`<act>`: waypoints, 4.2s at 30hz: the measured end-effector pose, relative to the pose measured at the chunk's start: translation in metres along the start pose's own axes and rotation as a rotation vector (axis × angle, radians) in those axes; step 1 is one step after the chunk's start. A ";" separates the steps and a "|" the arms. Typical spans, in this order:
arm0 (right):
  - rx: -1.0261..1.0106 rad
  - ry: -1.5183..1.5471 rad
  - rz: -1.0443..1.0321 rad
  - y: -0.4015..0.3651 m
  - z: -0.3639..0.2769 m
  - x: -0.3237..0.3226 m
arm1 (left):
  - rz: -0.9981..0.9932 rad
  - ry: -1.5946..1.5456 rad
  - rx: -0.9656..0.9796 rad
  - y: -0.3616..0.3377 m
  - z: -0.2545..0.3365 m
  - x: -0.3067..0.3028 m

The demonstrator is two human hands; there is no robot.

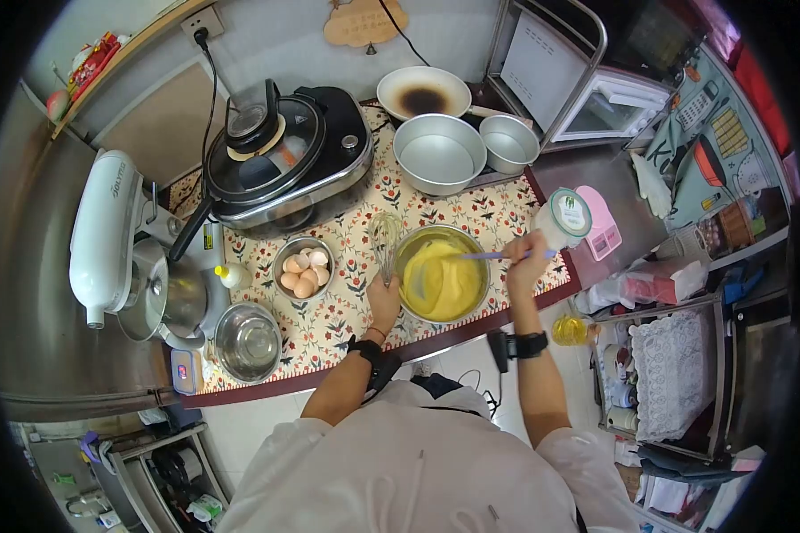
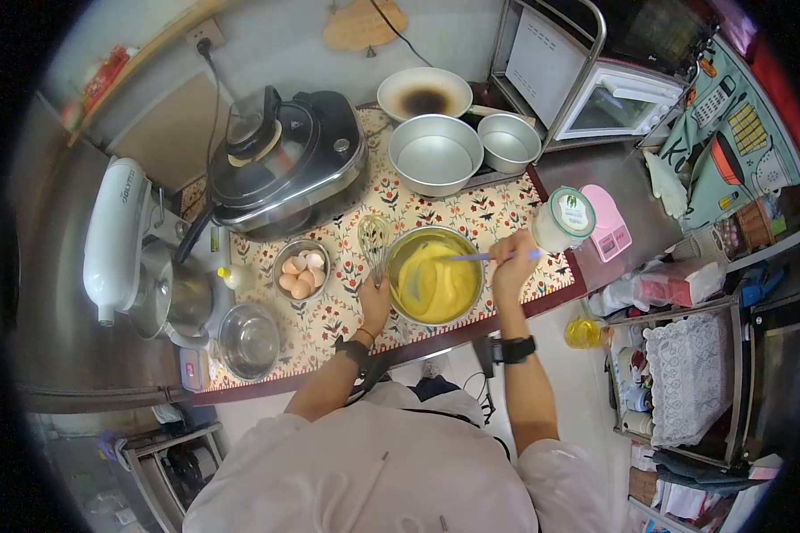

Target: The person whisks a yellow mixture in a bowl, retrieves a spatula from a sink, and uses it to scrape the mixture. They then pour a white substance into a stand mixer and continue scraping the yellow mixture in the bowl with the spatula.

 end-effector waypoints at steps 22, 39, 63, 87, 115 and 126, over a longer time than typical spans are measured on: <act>0.057 -0.064 -0.329 -0.090 0.043 -0.011 | -0.178 -0.225 -0.419 -0.022 0.005 -0.019; 0.145 0.241 0.231 -0.036 0.023 0.004 | -0.498 -0.131 -0.111 0.040 -0.002 -0.012; 0.342 -0.001 -0.394 -0.040 -0.027 0.012 | -0.021 0.070 0.046 0.022 -0.014 -0.013; 0.013 -0.172 -0.345 -0.100 0.047 0.020 | 0.052 0.042 -0.022 0.011 -0.015 -0.011; 0.068 -0.120 -0.438 -0.121 0.032 -0.008 | 0.018 0.049 -0.041 0.008 -0.018 -0.013; -0.105 -0.243 -0.236 -0.086 0.065 -0.001 | 0.029 0.089 -0.042 0.006 -0.019 -0.013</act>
Point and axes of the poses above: each hand's wrist, its own y-axis towards the middle knuckle, its own x-axis out of the palm, z = x × y, the point moved 1 cm from there along y, towards the middle knuckle, and after that the axes turned 7 degrees about z, right-handed, at the moved point
